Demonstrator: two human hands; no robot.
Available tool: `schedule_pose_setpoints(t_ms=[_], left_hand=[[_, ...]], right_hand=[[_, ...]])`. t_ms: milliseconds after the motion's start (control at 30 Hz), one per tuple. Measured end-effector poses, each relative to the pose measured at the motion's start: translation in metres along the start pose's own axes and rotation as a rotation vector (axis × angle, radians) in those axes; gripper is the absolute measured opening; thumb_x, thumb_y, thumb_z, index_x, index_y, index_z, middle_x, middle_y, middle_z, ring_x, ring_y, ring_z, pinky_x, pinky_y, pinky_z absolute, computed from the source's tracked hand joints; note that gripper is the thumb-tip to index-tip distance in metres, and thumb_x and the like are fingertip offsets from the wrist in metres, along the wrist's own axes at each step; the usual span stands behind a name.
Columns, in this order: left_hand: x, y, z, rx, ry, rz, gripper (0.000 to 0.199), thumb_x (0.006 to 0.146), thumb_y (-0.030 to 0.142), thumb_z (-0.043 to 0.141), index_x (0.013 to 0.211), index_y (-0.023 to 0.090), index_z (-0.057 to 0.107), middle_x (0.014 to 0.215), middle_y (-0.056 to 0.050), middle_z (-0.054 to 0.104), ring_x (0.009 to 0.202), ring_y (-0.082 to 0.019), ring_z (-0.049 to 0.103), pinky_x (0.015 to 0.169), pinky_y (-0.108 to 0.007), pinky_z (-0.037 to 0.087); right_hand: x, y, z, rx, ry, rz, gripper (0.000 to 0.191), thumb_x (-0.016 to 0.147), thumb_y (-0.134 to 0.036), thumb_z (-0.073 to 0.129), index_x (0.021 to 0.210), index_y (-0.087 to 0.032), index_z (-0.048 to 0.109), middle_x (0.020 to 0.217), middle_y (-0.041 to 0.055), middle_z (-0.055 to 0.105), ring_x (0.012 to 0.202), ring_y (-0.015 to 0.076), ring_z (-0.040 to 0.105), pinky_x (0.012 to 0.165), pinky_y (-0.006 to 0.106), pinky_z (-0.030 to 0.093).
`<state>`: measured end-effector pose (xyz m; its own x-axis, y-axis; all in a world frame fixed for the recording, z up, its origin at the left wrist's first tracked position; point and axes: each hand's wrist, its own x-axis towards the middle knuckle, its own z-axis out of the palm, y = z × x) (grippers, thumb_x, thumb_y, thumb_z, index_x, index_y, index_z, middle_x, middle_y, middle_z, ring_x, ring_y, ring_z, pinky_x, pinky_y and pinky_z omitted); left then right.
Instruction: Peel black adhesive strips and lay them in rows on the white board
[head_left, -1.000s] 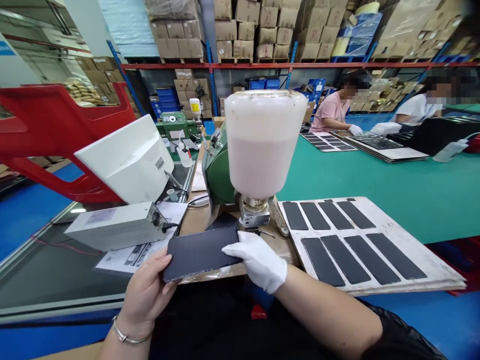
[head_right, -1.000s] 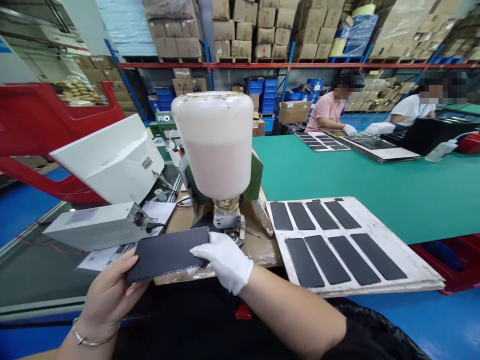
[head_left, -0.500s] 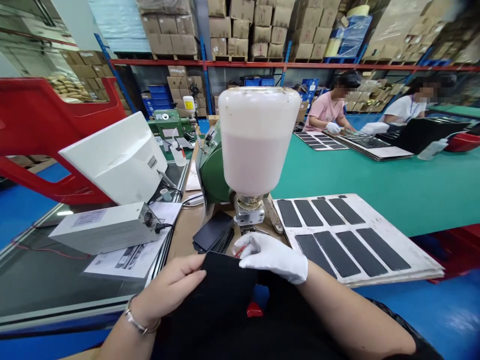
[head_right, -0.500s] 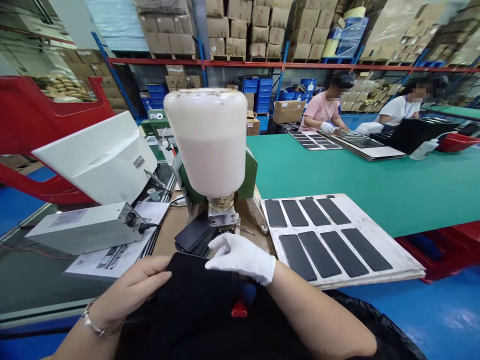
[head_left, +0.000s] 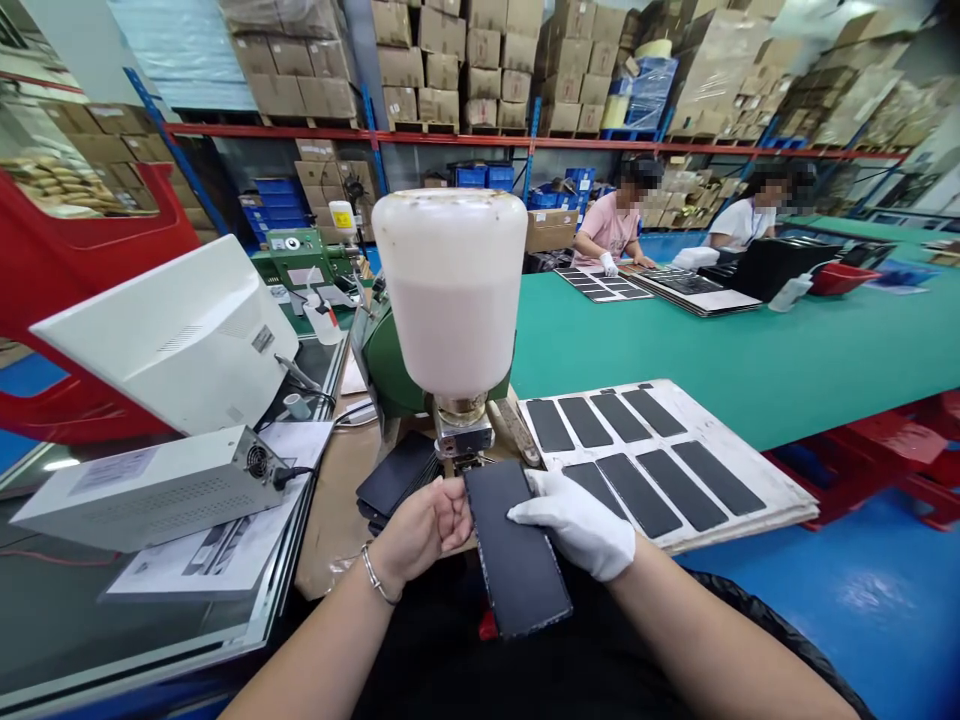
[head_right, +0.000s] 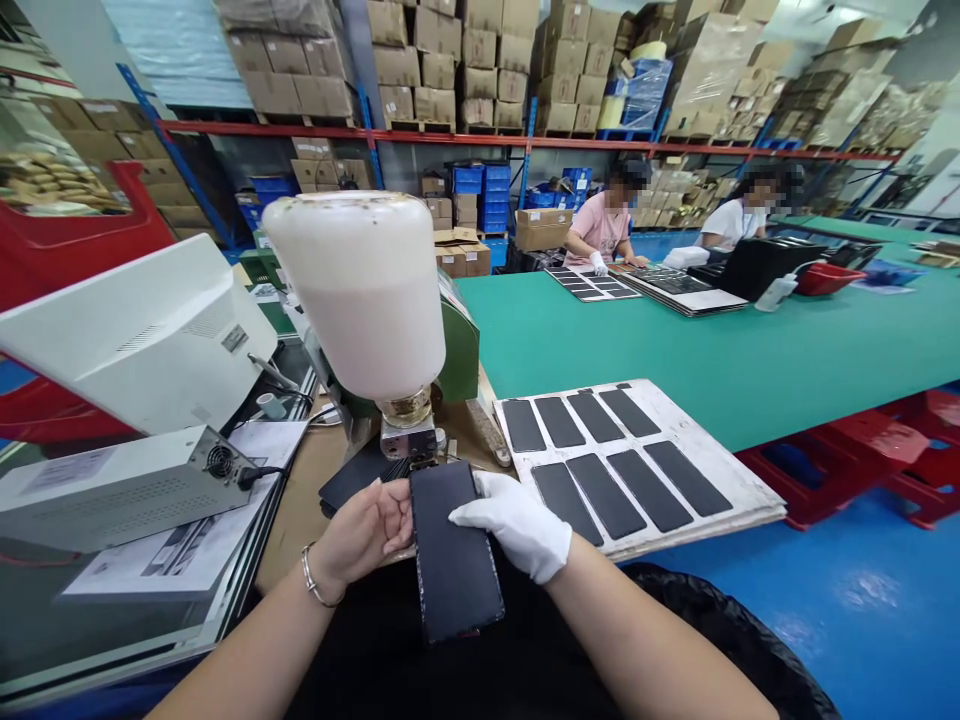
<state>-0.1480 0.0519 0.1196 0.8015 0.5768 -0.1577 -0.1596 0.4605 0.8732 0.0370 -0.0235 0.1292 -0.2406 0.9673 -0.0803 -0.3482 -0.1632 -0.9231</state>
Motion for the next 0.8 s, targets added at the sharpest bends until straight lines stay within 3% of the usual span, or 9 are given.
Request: schedule_pose_setpoints(t_ms=[233, 400, 500, 600, 700, 800], left_hand=[[0.007, 0.002, 0.018, -0.046, -0.044, 0.062, 0.053, 0.078, 0.064, 0.042, 0.079, 0.013, 0.058, 0.058, -0.001, 0.050, 0.042, -0.006, 0.035, 0.037, -0.017, 0.017], [-0.014, 0.013, 0.012, -0.055, 0.002, 0.105, 0.060, 0.081, 0.066, 0.036, 0.086, 0.011, 0.060, 0.056, -0.002, 0.051, 0.040, -0.005, 0.030, 0.037, -0.017, 0.017], [-0.040, 0.019, 0.000, -0.109, 0.076, 0.160, 0.057, 0.082, 0.062, 0.040, 0.085, 0.010, 0.063, 0.056, -0.002, 0.051, 0.041, -0.005, 0.032, 0.038, -0.015, 0.023], [-0.070, 0.023, -0.011, -0.149, 0.215, 0.257, 0.044, 0.081, 0.052, 0.052, 0.091, 0.012, 0.067, 0.063, -0.002, 0.057, 0.046, -0.007, 0.042, 0.044, -0.016, 0.036], [-0.098, 0.023, -0.017, -0.134, 0.402, 0.350, 0.032, 0.078, 0.037, 0.062, 0.100, 0.015, 0.068, 0.082, -0.006, 0.067, 0.070, -0.015, 0.060, 0.063, -0.023, 0.050], [-0.114, 0.019, -0.016, -0.137, 0.505, 0.345, 0.029, 0.075, 0.026, 0.065, 0.103, 0.018, 0.067, 0.094, -0.008, 0.070, 0.087, -0.023, 0.063, 0.076, -0.030, 0.052]], right_hand=[[0.002, -0.008, -0.004, 0.143, 0.126, 0.034, 0.023, 0.066, -0.017, 0.064, 0.088, -0.013, 0.062, 0.078, 0.0052, 0.066, 0.069, 0.0177, 0.062, 0.067, 0.031, 0.050], [0.015, -0.012, 0.016, 0.144, 0.119, 0.071, 0.021, 0.061, -0.018, 0.067, 0.080, -0.013, 0.060, 0.071, 0.0025, 0.065, 0.062, 0.0154, 0.060, 0.062, 0.028, 0.049], [0.030, -0.011, 0.042, 0.103, 0.032, 0.054, 0.018, 0.061, -0.019, 0.067, 0.077, -0.013, 0.060, 0.073, 0.0035, 0.065, 0.067, 0.0164, 0.060, 0.067, 0.029, 0.048], [0.046, -0.011, 0.072, -0.008, -0.046, 0.007, 0.019, 0.063, -0.020, 0.067, 0.080, -0.014, 0.062, 0.078, 0.0026, 0.066, 0.075, 0.0170, 0.060, 0.073, 0.029, 0.047], [0.055, -0.012, 0.099, -0.088, -0.144, -0.025, 0.025, 0.067, -0.019, 0.063, 0.091, -0.015, 0.064, 0.087, 0.0024, 0.067, 0.080, 0.0175, 0.061, 0.075, 0.029, 0.047], [0.057, -0.008, 0.110, -0.150, -0.245, -0.080, 0.029, 0.071, -0.017, 0.059, 0.099, -0.016, 0.063, 0.094, 0.0027, 0.068, 0.088, 0.0195, 0.061, 0.081, 0.031, 0.048]])
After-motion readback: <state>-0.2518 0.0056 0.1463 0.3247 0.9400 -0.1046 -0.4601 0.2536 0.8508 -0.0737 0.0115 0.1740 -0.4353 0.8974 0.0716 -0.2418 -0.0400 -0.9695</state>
